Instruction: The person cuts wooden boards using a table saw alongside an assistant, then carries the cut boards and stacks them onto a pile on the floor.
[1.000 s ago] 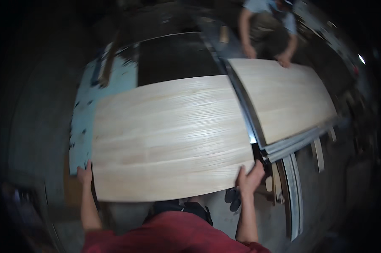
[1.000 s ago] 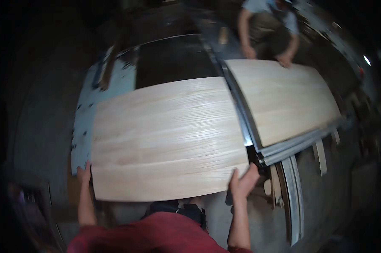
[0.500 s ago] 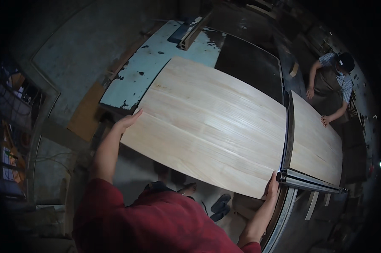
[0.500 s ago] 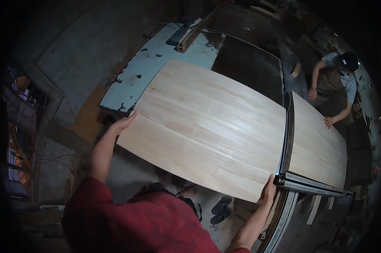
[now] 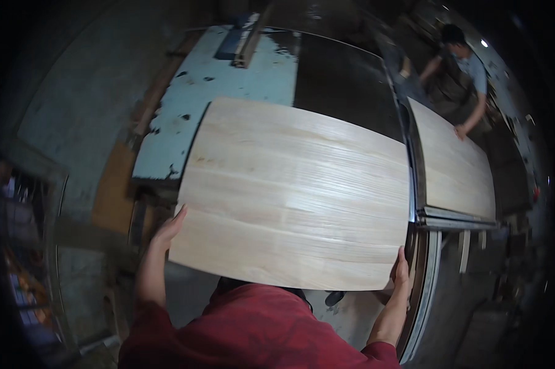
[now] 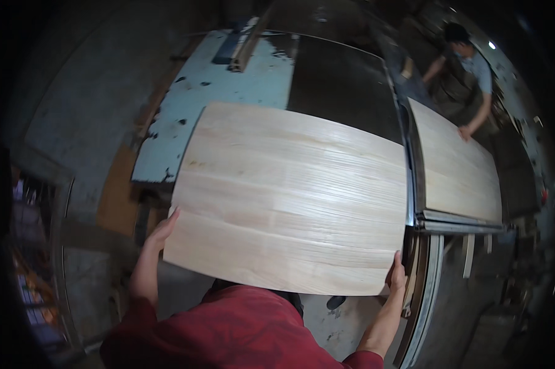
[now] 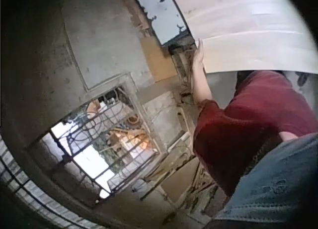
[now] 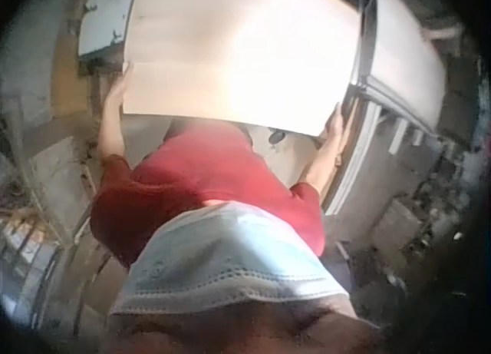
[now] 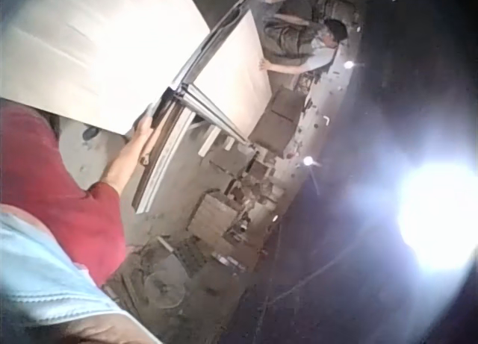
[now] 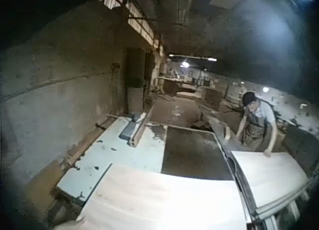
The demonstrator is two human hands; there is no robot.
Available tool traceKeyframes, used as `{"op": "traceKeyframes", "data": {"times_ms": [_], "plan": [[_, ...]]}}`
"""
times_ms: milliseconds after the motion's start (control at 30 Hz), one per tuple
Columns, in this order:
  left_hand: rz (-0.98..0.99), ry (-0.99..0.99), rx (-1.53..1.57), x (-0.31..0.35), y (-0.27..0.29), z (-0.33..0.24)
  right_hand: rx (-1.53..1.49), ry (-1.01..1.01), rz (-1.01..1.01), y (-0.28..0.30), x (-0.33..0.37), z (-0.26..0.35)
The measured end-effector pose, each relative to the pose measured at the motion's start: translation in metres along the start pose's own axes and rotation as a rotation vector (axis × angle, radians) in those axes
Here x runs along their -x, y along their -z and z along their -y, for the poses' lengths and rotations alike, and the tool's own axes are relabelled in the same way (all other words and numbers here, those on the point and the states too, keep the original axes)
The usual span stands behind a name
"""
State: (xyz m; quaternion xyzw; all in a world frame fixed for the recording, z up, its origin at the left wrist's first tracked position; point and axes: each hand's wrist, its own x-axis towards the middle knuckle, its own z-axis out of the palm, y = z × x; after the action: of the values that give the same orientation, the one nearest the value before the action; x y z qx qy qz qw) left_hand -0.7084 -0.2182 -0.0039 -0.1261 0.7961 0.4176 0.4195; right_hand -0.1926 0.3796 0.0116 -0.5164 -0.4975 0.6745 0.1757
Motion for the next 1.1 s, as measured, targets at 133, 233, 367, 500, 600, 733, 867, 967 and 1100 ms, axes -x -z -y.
{"op": "traceKeyframes", "data": {"times_ms": [133, 233, 367, 500, 600, 733, 867, 967, 1100], "plan": [[0.236, -0.189, 0.278, -0.025, 0.014, -0.041, 0.007, -0.111, -0.044, 0.015, 0.004, -0.007], [0.207, -0.191, 0.307, -0.021, -0.016, -0.1, -0.014, -0.157, -0.068, 0.045, -0.01, -0.025], [0.287, -0.201, 0.313, -0.007, -0.033, -0.124, 0.141, -0.257, -0.048, 0.002, 0.005, 0.025], [0.499, -0.211, 0.445, -0.022, -0.035, -0.128, 0.299, -0.14, -0.227, 0.003, -0.036, 0.054], [0.618, -0.218, 0.536, -0.031, -0.028, -0.122, 0.445, -0.056, -0.282, -0.028, -0.071, 0.071], [0.801, -0.197, 0.65, -0.046, -0.034, -0.105, 0.638, 0.104, -0.382, -0.024, -0.097, 0.052], [0.994, -0.114, 0.794, -0.06, -0.025, -0.088, 0.638, 0.083, -0.365, -0.016, -0.094, 0.044], [1.145, -0.049, 0.925, -0.071, -0.013, -0.062, 0.562, 0.029, -0.324, -0.003, -0.098, 0.043], [1.304, 0.016, 1.135, -0.087, 0.03, -0.061, 0.393, -0.084, -0.183, -0.01, -0.113, 0.056]]}}
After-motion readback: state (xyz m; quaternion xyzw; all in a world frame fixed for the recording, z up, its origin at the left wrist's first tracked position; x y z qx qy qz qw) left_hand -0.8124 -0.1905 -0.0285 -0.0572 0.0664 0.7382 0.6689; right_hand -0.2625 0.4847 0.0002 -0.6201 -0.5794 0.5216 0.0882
